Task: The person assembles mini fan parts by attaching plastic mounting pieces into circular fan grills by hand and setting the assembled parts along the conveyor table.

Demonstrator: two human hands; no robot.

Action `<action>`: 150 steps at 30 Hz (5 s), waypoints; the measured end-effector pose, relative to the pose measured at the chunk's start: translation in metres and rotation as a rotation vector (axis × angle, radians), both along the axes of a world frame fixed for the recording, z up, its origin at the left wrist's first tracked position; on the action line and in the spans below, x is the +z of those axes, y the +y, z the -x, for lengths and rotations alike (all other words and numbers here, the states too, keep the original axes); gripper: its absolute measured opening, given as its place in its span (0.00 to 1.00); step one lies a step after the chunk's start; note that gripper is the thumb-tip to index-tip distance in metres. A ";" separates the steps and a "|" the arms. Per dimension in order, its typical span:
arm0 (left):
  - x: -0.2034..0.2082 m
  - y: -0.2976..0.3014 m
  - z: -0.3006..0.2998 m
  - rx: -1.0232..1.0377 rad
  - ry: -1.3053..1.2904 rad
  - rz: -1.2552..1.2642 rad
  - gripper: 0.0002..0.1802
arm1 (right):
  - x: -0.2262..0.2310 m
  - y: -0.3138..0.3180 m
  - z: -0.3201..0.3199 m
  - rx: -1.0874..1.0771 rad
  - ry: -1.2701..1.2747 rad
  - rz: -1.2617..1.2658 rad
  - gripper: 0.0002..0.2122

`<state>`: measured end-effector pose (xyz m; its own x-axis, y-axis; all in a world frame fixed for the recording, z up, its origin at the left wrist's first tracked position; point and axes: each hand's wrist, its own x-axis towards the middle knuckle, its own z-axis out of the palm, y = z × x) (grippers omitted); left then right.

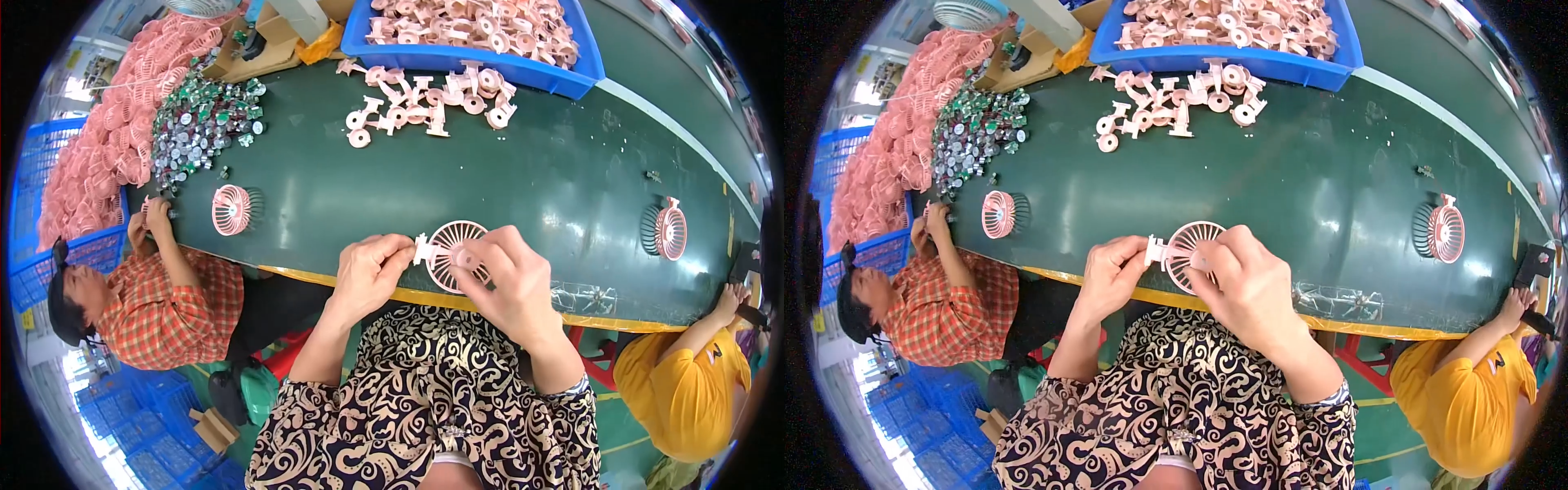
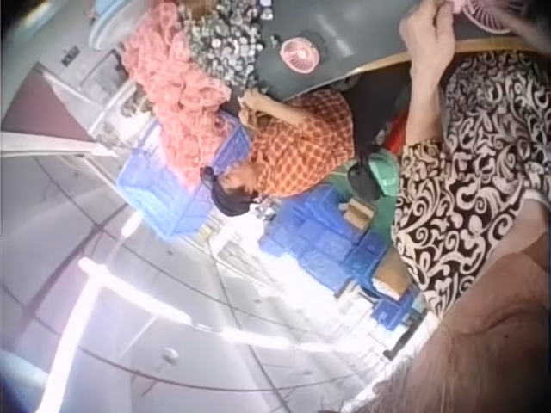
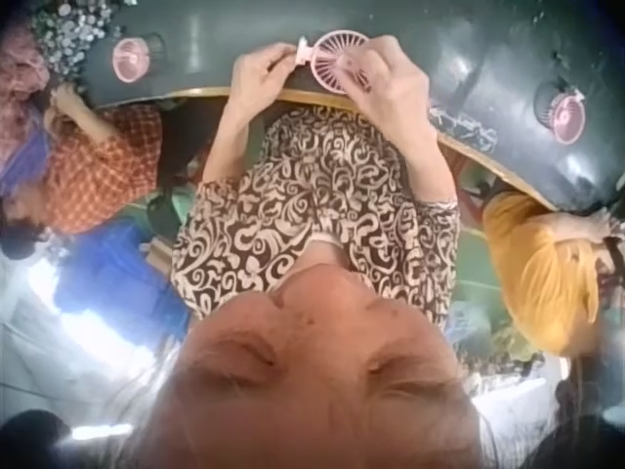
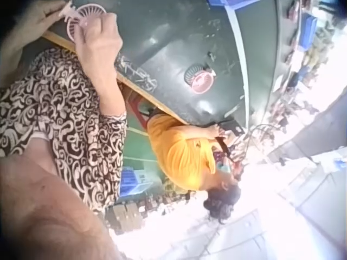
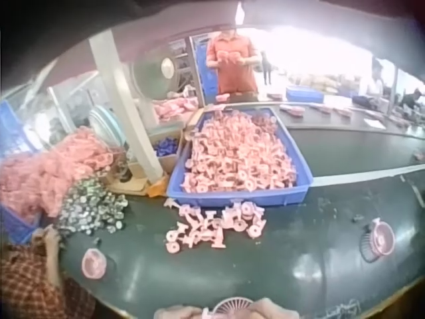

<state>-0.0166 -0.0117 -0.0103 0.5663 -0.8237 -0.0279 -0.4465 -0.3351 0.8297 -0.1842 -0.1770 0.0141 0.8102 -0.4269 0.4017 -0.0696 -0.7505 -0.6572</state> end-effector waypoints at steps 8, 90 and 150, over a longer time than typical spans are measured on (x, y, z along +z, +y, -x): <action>0.005 0.002 0.002 0.002 -0.013 -0.040 0.05 | -0.012 0.009 -0.003 0.002 0.193 0.118 0.12; 0.000 -0.038 0.033 0.079 0.089 0.182 0.10 | -0.018 0.018 -0.005 0.048 0.090 0.013 0.08; 0.001 -0.056 0.013 -0.087 0.095 -0.002 0.19 | -0.008 0.012 0.017 -0.007 0.089 0.120 0.23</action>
